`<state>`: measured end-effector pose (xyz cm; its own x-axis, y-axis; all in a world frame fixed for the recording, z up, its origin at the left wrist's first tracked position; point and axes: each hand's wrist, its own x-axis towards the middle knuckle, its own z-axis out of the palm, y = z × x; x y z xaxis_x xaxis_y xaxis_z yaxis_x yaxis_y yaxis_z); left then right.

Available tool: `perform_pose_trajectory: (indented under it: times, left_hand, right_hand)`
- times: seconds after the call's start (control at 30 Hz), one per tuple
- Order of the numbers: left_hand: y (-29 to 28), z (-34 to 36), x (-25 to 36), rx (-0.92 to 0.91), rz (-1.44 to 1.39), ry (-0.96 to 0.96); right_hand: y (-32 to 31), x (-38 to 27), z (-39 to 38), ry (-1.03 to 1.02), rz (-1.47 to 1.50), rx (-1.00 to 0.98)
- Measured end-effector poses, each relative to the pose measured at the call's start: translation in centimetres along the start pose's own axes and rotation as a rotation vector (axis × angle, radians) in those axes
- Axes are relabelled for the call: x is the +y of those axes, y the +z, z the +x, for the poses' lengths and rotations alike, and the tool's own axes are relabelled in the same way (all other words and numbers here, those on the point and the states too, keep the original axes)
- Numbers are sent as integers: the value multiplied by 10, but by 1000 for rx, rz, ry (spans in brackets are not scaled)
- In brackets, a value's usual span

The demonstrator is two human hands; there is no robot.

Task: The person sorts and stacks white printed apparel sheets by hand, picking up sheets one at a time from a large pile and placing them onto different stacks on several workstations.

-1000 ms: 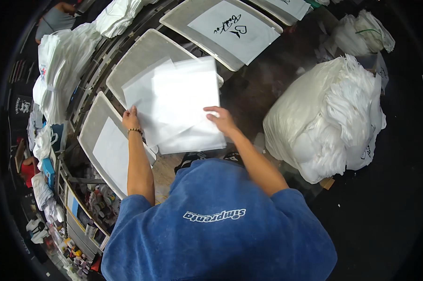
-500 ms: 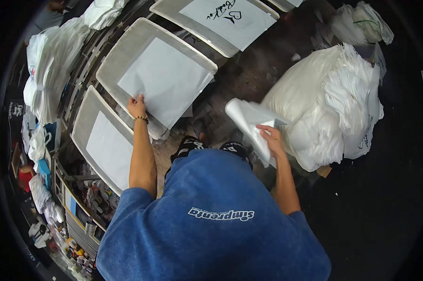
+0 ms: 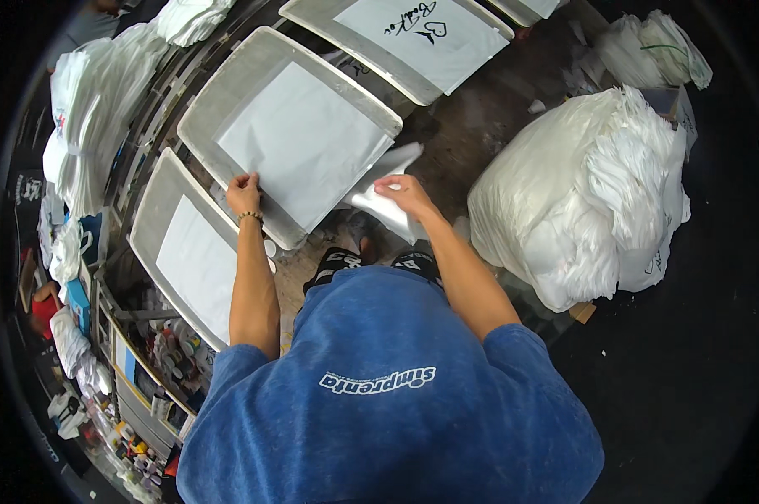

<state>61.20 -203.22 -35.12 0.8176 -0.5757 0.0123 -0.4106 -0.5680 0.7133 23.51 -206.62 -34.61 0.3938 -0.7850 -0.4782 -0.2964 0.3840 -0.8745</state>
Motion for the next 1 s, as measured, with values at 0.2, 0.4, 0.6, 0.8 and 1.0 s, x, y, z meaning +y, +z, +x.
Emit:
perform_pose_trajectory:
  times: [0.2, 0.4, 0.6, 0.8, 1.0]
  left_hand:
    - [-2, -1, 0, -52, -72, -40]
    - [-5, -3, 2, -38, -150, -67]
    - [-15, -14, 44, -12, 103, 38]
    - [32, 18, 81, -94, 144, 641]
    - [73, 132, 76, 149, 322, 631]
  right_hand:
    - [22, -6, 25, 85, 77, 12]
    - [33, -7, 32, 81, 120, 75]
    - [32, -3, 36, 128, 185, 88]
    - [34, -7, 32, 132, 187, 103]
    - [38, -7, 32, 112, 69, 104]
